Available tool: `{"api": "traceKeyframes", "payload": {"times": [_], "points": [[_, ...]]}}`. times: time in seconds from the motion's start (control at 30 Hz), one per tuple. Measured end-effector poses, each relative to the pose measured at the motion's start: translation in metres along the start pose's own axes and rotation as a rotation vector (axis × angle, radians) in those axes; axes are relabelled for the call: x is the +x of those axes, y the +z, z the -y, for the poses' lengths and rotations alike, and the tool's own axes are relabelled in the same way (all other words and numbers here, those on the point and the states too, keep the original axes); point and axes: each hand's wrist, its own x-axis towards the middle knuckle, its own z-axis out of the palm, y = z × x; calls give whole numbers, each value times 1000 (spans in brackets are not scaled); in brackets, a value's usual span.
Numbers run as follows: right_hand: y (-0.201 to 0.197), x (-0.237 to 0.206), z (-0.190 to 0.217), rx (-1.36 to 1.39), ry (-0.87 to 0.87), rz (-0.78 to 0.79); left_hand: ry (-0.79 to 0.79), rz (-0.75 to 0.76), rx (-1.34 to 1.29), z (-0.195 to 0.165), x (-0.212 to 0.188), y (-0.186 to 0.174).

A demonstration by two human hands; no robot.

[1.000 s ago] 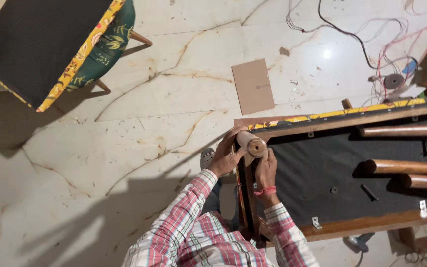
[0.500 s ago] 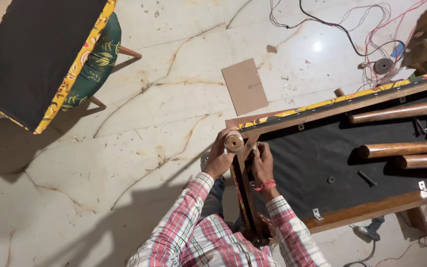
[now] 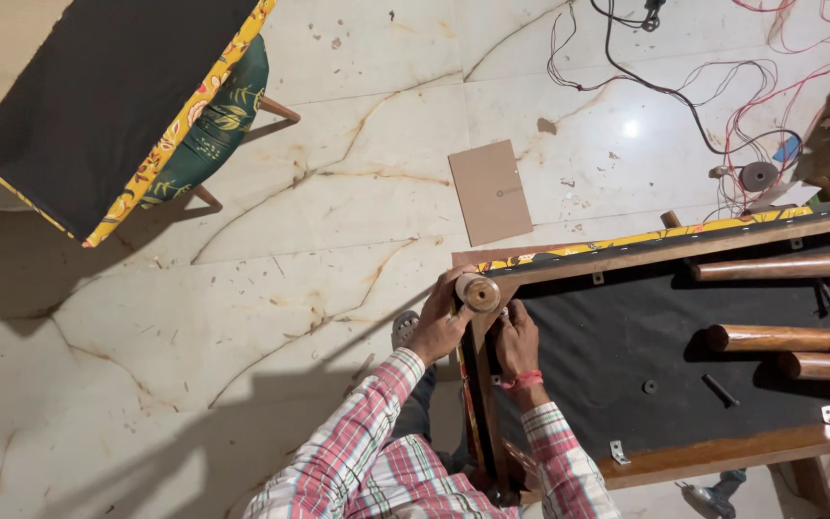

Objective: The person assembles a wooden table frame that lies upside down on the floor. They align wooden legs with the corner brackets, insert bolts into the joints, and thread the bolts by hand to secure each leg, working around the frame one corner at a time.

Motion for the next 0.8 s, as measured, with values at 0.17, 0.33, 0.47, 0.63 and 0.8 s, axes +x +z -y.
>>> {"api": "traceKeyframes", "payload": {"times": [0.17, 0.33, 0.47, 0.63, 0.8], "points": [[6, 4, -7, -172, 35, -83, 59, -24, 83, 3, -6, 4], [-3, 2, 13, -13, 161, -1, -17, -2, -10, -3, -6, -3], [-4, -16, 24, 183, 187, -30, -76, 9, -22, -3, -6, -5], [7, -20, 12, 114, 24, -110, -30, 29, 3, 3, -5, -1], [9, -13, -4, 337, 5, -47, 1, 21, -9, 4, -5, 2]]}}
